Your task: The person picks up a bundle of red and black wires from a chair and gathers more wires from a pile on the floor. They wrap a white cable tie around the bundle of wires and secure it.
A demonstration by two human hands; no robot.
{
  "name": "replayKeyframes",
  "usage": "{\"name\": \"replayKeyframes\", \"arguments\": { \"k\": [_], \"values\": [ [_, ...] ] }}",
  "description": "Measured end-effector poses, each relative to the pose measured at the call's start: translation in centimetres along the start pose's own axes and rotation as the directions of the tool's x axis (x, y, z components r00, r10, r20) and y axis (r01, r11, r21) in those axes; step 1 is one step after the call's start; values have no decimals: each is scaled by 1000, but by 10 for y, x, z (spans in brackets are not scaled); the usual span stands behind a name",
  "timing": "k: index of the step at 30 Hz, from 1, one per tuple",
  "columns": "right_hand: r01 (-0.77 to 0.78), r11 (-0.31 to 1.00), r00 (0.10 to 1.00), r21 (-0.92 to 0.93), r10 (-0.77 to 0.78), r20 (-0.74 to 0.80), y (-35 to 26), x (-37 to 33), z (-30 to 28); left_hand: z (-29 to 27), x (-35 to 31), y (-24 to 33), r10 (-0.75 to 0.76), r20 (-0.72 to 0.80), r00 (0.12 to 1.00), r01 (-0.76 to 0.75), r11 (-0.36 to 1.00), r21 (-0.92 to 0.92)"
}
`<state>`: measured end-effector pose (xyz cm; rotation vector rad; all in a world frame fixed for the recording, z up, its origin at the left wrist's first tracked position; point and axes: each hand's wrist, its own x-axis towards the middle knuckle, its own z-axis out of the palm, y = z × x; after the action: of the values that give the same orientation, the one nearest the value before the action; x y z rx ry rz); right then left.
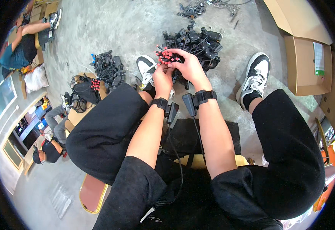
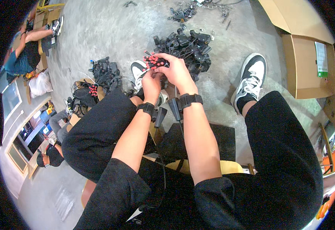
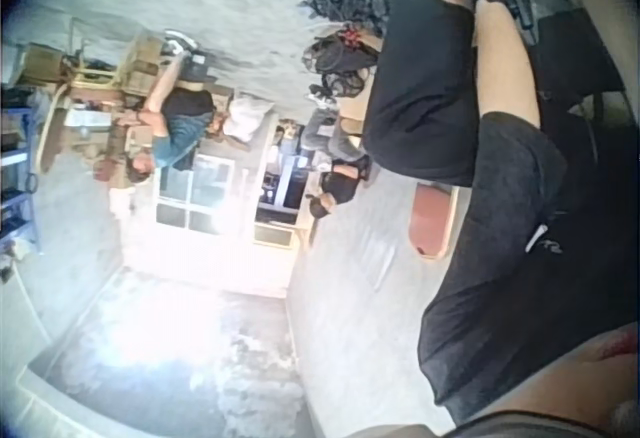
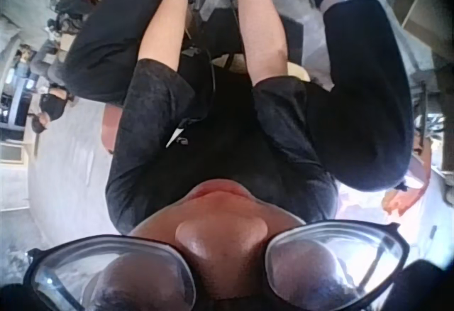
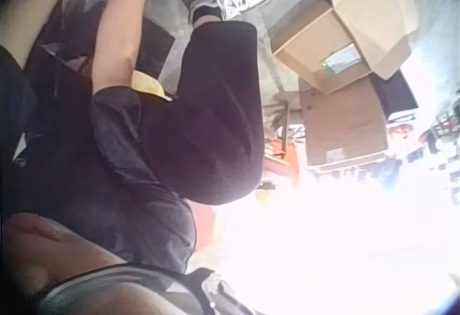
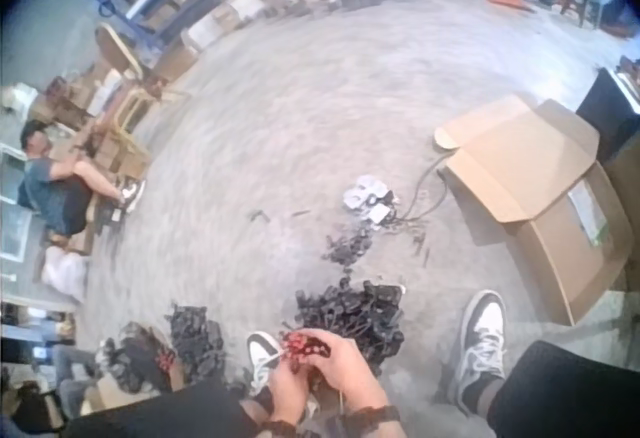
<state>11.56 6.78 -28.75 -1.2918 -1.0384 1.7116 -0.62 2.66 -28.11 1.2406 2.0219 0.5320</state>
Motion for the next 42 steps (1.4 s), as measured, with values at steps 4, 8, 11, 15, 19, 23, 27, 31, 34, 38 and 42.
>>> {"name": "replayKeyframes", "arguments": {
  "k": [4,8,11,15,19,23,27,31,34,38,42],
  "values": [
    [7,999,999,-44,-8,-31,7,14,4,-3,2,-1,65,-24,998,-64,998,13],
    [-85,996,996,8,85,-28,22,27,1,-2,1,-2,336,30,941,-337,932,131],
    [-96,995,995,-35,95,-8,24,29,0,2,-3,0,338,34,941,-339,928,154],
    [-133,986,985,104,119,126,11,29,-3,-4,-11,-9,259,102,961,-275,937,214],
    [-143,984,976,105,122,179,9,30,-5,-1,-15,-11,246,73,966,-256,947,196],
    [-142,986,975,84,125,181,15,27,-5,-1,-20,-10,204,83,975,-217,956,197],
    [-162,986,972,40,152,181,17,28,-2,0,-18,-11,156,112,981,-177,960,215],
    [-164,986,975,28,158,154,19,29,-4,1,-17,-18,159,123,980,-181,964,194],
    [-127,991,984,43,121,130,16,29,-5,4,-9,-24,119,76,990,-128,984,123],
    [-63,997,977,-53,72,202,1,26,-11,6,-7,-22,-46,-62,997,37,990,-138],
    [-84,993,951,88,53,305,14,30,-18,-8,2,3,213,-175,961,-233,967,-100]
  ]
}}
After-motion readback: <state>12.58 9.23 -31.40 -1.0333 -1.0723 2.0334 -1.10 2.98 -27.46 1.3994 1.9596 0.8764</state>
